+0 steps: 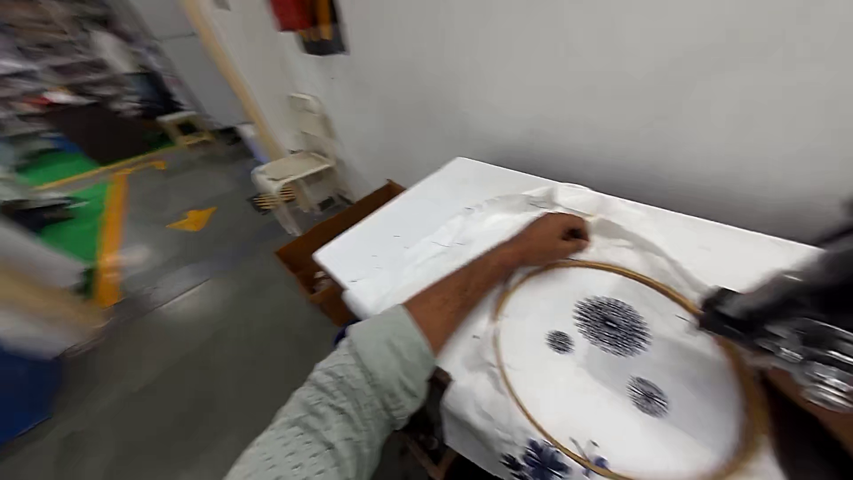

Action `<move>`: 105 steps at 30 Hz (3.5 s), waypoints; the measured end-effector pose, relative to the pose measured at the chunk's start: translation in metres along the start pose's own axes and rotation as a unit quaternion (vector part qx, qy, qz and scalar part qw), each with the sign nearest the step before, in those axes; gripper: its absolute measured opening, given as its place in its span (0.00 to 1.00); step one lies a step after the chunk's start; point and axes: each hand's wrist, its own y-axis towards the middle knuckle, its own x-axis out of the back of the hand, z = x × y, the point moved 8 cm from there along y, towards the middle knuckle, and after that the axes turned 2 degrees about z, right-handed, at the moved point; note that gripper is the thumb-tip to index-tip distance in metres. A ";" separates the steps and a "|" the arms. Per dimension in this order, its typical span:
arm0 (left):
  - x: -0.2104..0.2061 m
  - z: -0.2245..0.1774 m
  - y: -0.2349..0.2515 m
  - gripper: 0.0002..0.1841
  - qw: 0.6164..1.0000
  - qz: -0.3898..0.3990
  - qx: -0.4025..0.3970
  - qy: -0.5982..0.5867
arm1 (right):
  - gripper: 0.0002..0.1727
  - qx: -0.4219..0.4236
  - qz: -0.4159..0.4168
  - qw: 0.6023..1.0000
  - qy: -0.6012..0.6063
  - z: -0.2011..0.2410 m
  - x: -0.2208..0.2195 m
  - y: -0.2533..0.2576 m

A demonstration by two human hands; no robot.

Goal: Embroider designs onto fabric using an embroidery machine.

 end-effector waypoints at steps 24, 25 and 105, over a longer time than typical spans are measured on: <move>-0.004 -0.001 -0.001 0.08 0.998 0.012 0.065 0.000 | 0.04 -0.014 -0.063 0.989 0.130 0.024 0.022 0.002; -0.004 -0.001 -0.001 0.08 0.998 0.011 0.067 0.000 | 0.05 -0.005 -0.070 0.988 0.134 0.023 0.022 0.003; -0.075 -0.102 -0.045 0.30 0.939 0.267 -0.050 0.209 | 0.09 -0.055 -0.041 0.998 0.008 0.032 0.024 -0.025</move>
